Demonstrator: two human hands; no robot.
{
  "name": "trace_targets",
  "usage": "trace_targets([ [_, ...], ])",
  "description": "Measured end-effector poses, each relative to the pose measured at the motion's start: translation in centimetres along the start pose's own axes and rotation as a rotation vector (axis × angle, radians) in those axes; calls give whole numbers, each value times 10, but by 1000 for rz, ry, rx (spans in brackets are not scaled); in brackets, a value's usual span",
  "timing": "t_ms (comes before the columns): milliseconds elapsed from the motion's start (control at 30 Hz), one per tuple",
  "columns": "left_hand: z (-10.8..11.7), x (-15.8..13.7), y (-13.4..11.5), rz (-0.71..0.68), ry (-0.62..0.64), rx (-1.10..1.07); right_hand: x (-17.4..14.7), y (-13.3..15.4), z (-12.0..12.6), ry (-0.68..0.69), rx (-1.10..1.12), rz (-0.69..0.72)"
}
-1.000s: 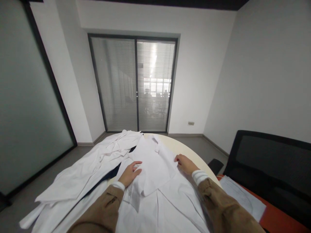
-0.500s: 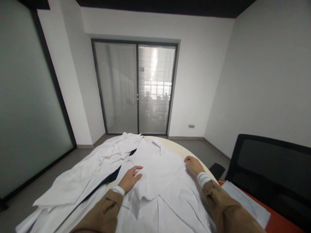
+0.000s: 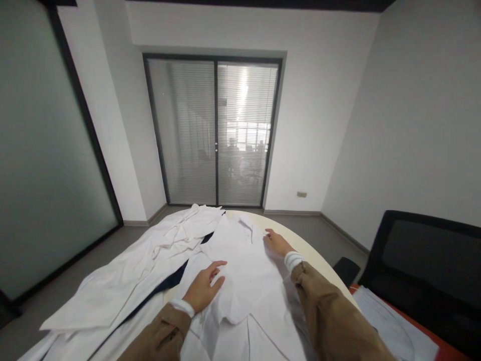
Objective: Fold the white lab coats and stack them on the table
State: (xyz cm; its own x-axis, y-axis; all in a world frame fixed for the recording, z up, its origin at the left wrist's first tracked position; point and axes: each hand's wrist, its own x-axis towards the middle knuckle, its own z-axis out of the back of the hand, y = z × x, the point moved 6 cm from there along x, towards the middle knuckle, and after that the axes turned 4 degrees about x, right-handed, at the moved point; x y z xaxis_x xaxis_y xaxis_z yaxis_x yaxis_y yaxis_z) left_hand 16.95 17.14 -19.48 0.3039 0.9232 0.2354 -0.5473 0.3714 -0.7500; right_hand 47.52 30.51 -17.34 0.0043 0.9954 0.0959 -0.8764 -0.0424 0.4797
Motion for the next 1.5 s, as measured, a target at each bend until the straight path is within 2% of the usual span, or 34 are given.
trace_targets([
  [167,4,2,-4,32,-12,215,17,13,3,57,-45,-40],
  [267,5,4,-5,42,-9,313,21,17,2,135,-86,-67],
  [400,4,6,-6,50,-9,322,20,20,-7,280,-122,-50],
  [500,3,7,-5,52,-8,306,17,22,-8,320,-148,-30],
  [600,3,7,-3,49,-8,284,16,24,-2,260,-168,-30],
  [733,2,7,-2,52,-3,228,21,20,17,95,-169,-108],
  [900,3,9,0,71,-8,164,31,-6,49,-121,-147,-294],
  [1000,3,10,2,82,-14,138,34,-25,59,-206,-113,-377],
  [1333,4,10,2,71,-44,118,32,-73,60,-367,8,-554],
  [1500,3,11,6,75,-48,130,42,-85,47,-295,57,-498],
])
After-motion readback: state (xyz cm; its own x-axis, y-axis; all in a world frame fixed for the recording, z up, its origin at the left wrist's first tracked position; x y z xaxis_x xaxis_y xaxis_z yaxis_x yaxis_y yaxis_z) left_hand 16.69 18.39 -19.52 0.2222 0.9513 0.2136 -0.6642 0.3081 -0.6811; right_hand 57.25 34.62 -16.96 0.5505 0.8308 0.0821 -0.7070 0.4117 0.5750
